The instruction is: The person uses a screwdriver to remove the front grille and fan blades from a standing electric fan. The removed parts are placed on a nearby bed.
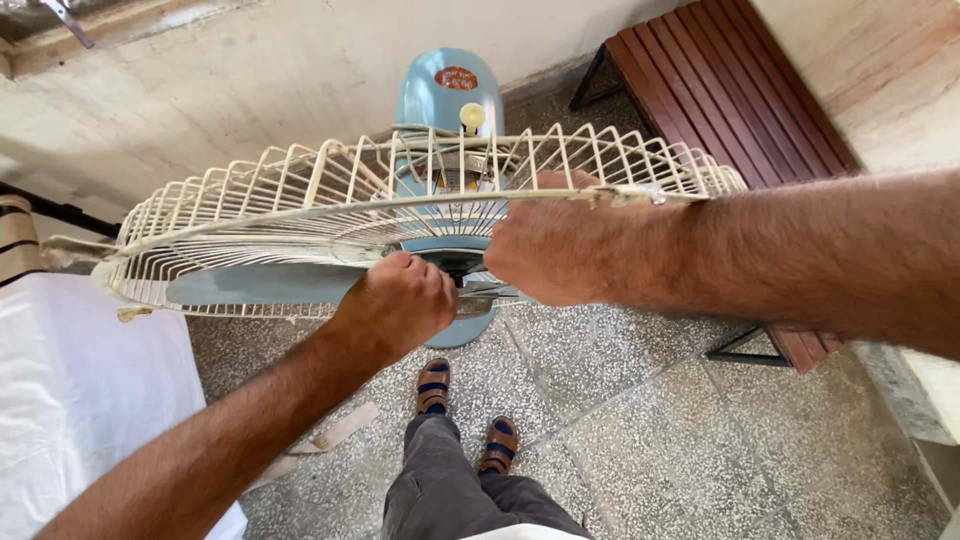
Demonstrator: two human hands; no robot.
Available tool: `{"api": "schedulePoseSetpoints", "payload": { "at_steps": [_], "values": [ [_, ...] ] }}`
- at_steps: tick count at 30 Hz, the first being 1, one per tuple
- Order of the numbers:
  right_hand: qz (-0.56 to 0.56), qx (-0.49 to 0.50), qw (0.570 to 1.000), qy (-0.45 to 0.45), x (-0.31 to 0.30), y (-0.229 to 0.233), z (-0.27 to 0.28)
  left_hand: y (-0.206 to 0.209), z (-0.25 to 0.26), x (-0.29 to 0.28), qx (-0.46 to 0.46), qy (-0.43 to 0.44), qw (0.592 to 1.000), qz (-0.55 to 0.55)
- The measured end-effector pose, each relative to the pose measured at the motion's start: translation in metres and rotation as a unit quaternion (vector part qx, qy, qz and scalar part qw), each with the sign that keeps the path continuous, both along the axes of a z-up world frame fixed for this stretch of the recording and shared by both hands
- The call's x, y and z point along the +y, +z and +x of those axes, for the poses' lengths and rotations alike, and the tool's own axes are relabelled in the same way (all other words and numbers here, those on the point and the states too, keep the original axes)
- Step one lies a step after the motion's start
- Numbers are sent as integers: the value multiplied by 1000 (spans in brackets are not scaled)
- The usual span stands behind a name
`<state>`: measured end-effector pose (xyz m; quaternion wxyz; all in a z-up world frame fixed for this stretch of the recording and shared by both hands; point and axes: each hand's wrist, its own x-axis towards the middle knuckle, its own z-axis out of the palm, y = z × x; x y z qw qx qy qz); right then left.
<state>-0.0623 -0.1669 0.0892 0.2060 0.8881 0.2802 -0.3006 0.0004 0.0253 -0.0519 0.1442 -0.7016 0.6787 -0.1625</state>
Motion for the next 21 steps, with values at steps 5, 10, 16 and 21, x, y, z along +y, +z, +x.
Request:
{"api": "schedulePoseSetpoints", "payload": {
  "at_steps": [5,10,16,21],
  "values": [
    [-164,2,958,235,5,8,0,4,-4,4,11,7,999,-29],
    [-83,0,993,88,11,12,2,8,-3,4,6,17,1000,-18],
    [80,2,985,-152,13,12,2,2,-4,5,6,22,999,-22],
    [12,13,996,-93,19,11,3,-10,-4,6,-3,33,999,10]
  ]
}}
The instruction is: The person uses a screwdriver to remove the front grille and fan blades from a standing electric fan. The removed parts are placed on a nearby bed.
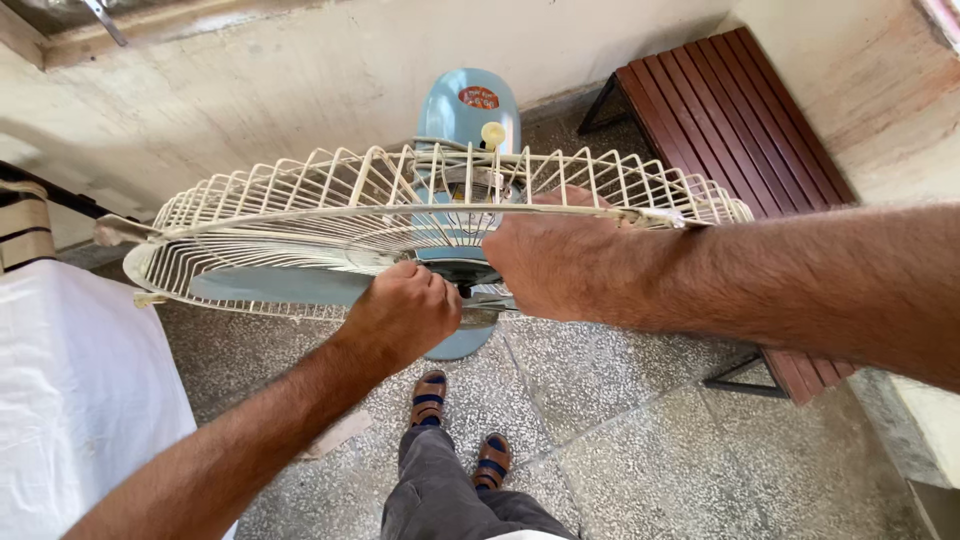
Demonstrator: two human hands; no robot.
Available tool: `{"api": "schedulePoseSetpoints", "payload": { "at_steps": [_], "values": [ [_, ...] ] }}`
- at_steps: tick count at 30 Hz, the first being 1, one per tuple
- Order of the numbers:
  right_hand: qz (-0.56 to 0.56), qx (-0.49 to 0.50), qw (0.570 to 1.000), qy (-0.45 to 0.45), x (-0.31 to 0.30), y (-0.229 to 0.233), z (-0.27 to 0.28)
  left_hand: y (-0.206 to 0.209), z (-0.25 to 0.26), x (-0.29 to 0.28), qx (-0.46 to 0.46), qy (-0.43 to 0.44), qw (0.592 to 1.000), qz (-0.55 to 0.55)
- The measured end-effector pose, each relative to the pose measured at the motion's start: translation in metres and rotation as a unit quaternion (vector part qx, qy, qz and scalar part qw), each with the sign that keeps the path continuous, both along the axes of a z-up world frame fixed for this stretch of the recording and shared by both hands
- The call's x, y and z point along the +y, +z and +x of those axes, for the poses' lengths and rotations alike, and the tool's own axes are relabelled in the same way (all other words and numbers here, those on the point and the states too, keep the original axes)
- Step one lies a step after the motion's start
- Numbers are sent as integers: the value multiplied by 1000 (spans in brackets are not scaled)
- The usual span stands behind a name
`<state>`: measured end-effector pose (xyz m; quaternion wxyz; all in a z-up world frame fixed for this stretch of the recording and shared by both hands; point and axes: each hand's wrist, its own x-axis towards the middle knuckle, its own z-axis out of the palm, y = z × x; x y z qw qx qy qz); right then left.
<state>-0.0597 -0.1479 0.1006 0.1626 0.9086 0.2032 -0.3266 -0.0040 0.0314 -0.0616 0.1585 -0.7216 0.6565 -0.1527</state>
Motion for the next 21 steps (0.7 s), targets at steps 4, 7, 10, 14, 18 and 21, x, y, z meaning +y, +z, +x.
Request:
{"api": "schedulePoseSetpoints", "payload": {
  "at_steps": [4,7,10,14,18,21],
  "values": [
    [87,-39,984,-152,2,0,0,-3,-3,-4,8,4,1000,4],
    [54,-52,991,-113,-5,-2,-2,-1,-8,-7,21,26,999,-12],
    [-22,-26,999,35,-17,-3,-6,7,-7,-11,25,17,999,-16],
    [-18,-48,982,184,-24,-12,-6,10,-8,-21,36,53,998,23],
    [-66,-50,966,243,-9,-25,9,-4,-8,-30,90,118,982,116],
    [-68,-53,961,264,-7,-21,18,-16,-2,-29,65,87,989,100]
  ]
}}
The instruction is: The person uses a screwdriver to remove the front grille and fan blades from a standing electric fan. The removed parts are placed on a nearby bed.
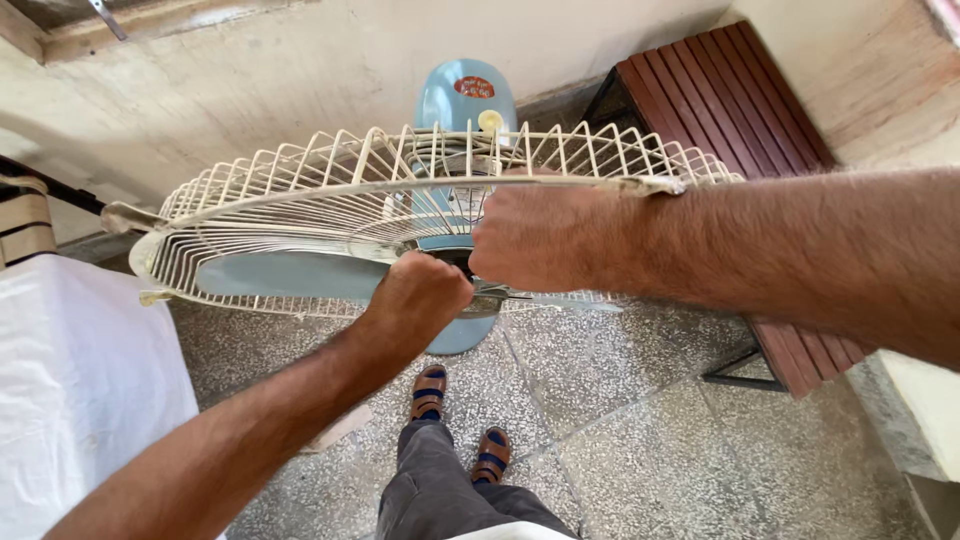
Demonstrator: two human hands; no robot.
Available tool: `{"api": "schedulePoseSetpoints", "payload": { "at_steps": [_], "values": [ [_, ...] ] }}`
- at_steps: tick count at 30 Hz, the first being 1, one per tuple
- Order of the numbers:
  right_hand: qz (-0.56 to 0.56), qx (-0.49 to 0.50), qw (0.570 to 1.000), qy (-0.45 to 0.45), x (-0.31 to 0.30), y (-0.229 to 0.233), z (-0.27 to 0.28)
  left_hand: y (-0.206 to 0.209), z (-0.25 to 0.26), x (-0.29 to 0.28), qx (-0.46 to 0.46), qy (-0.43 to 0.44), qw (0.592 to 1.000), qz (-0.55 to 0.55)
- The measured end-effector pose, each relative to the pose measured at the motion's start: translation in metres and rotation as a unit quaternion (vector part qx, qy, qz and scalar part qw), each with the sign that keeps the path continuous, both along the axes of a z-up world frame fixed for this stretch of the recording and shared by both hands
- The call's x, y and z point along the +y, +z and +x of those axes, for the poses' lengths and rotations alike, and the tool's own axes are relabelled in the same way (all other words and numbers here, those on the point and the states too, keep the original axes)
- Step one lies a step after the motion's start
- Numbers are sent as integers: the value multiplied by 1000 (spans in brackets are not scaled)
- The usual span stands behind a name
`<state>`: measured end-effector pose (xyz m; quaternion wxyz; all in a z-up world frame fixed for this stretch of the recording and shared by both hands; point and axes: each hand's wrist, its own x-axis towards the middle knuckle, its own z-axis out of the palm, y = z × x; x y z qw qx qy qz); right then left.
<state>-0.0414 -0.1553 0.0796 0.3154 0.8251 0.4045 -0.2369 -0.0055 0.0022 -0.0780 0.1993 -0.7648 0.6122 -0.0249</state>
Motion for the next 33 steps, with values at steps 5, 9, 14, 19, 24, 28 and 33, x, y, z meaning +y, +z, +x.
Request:
{"api": "schedulePoseSetpoints", "payload": {
  "at_steps": [5,9,14,19,24,28,33],
  "values": [
    [15,-14,999,-35,8,15,-6,-12,-2,7,-50,-47,998,18],
    [-9,-8,998,-69,16,24,-6,-14,-3,9,-13,-40,998,-54],
    [89,5,970,-225,31,34,-5,-6,-5,10,-6,-64,997,-41],
    [89,5,960,-265,40,34,-2,-4,-6,16,-38,-47,995,-84],
    [-19,14,980,-197,41,33,-5,-5,-7,17,-31,-39,994,-96],
    [-39,-51,998,-26,23,29,-15,-6,-6,10,-27,-48,997,-59],
    [-82,29,995,56,13,-4,-5,-10,-2,4,-19,-65,998,-13]
  ]
}}
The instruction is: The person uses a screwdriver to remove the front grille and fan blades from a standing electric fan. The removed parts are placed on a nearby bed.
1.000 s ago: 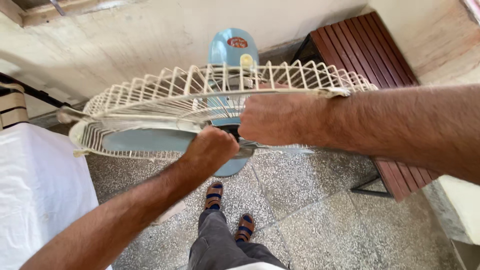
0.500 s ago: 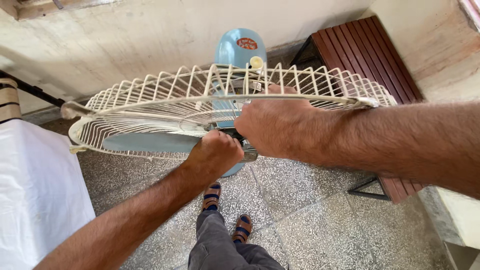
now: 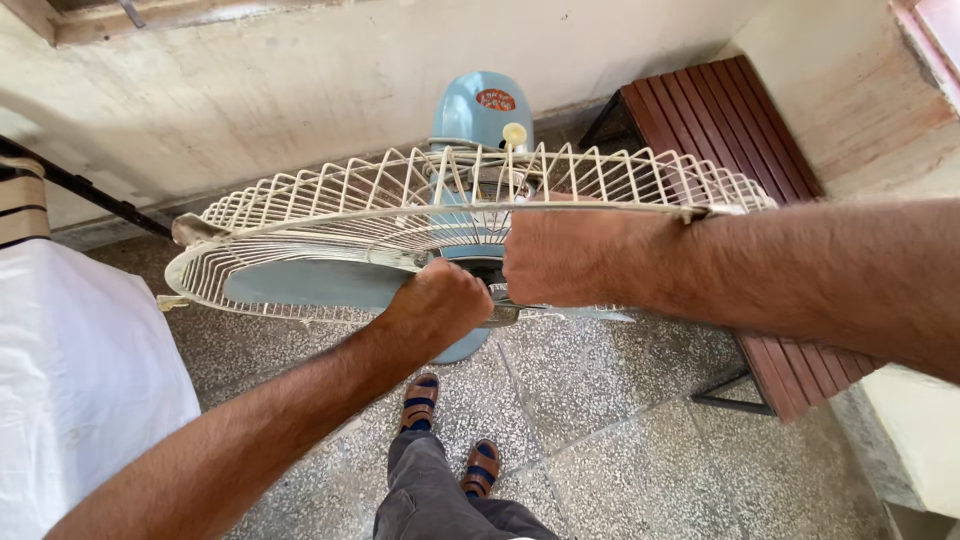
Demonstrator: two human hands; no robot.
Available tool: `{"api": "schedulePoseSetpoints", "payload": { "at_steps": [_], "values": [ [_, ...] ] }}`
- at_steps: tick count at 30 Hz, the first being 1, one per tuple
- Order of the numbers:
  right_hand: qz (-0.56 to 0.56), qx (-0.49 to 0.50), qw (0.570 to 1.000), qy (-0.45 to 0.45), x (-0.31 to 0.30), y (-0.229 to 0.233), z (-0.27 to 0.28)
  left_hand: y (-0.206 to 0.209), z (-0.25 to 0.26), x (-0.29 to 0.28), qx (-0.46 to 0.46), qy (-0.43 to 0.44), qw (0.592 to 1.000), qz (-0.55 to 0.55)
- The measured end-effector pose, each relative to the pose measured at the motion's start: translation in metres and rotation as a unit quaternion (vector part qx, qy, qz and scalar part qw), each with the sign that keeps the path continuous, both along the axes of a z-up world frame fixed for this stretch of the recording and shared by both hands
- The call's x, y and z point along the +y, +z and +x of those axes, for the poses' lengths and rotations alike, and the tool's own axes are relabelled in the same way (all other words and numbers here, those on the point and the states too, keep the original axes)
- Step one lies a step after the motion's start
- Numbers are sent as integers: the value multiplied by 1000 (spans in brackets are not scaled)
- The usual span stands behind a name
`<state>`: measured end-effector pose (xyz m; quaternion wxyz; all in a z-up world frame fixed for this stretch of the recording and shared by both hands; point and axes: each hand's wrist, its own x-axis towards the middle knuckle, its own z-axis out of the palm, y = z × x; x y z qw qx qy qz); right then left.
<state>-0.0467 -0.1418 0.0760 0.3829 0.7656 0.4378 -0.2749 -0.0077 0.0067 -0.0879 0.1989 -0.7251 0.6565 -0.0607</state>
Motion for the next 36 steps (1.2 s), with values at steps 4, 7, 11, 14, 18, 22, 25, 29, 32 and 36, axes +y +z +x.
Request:
{"api": "schedulePoseSetpoints", "payload": {
  "at_steps": [4,7,11,14,18,22,25,29,32,36],
  "values": [
    [-62,4,996,63,-3,-8,6,-3,-1,5,-7,21,1000,-21],
    [-58,-137,984,94,2,-2,3,-7,-8,9,-14,21,998,-52],
    [69,12,965,-252,16,14,5,-5,-7,4,2,37,996,-84],
    [115,-12,934,-339,32,21,0,-6,-12,12,9,35,995,-96],
    [192,-38,923,-330,31,27,-3,-11,-16,13,2,51,993,-109],
    [121,-45,945,-302,31,26,-8,-16,-17,14,11,78,992,-94],
    [26,1,984,-177,28,28,-7,-14,-10,13,-6,59,993,-100],
    [20,4,993,-113,20,27,-5,-4,-7,5,-9,53,995,-84],
    [-21,9,995,-96,14,20,-4,9,-7,3,3,43,998,-41],
    [44,-13,992,-114,-3,7,-10,23,-22,11,-29,56,997,-45]
  ]
}}
